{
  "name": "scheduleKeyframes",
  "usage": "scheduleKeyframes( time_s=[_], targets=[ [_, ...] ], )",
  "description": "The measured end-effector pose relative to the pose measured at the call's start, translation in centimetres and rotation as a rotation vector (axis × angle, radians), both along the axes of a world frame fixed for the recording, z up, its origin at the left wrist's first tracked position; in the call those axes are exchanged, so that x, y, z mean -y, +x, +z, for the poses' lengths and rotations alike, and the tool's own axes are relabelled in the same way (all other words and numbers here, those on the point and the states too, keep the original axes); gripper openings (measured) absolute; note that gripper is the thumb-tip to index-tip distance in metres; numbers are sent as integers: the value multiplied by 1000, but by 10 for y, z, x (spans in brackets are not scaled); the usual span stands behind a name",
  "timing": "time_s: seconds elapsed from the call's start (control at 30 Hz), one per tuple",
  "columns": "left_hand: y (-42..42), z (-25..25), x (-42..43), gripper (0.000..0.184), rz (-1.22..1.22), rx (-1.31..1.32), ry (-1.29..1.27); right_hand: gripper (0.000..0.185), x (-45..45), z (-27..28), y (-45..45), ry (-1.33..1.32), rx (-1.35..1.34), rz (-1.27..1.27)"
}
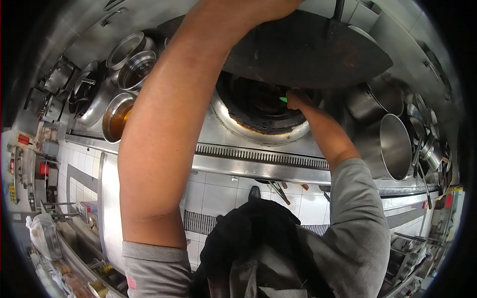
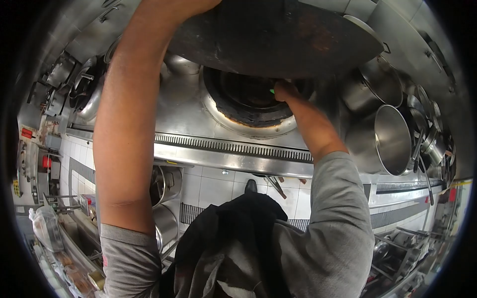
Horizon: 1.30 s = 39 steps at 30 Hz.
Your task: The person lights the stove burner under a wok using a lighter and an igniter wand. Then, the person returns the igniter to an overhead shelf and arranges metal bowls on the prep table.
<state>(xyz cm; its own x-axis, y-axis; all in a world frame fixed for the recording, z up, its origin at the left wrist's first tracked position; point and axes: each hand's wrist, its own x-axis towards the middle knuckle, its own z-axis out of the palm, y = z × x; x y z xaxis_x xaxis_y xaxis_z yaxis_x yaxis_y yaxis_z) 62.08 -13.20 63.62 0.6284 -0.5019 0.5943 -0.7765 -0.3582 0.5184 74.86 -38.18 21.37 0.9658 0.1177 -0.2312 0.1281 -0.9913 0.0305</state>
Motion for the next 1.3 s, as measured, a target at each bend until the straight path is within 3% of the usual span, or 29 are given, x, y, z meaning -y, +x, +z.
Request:
scheduleKeyframes(
  time_s=[0.07, 0.2, 0.6, 0.7, 0.87, 1.3],
  targets=[
    [5, -10, -5, 32, -79, 126, -46, 27, 0, -6, 4, 33, 20, 4],
    [8, -4, 6, 34, 15, 54, 8, 28, -1, -14, 7, -17, 23, 35],
    [16, -13, -1, 33, -73, 148, -57, 32, -1, -12, 12, 24, -8, 20],
    [4, 0, 4, 34, 21, 41, -3, 33, 0, -10, 9, 23, 33, 24],
    [10, -9, -5, 35, -95, 158, -41, 33, 2, -13, 13, -43, 25, 64],
    [13, -4, -5, 36, -90, 83, 9, 32, -1, -17, 14, -38, 76, 77]
  ],
)
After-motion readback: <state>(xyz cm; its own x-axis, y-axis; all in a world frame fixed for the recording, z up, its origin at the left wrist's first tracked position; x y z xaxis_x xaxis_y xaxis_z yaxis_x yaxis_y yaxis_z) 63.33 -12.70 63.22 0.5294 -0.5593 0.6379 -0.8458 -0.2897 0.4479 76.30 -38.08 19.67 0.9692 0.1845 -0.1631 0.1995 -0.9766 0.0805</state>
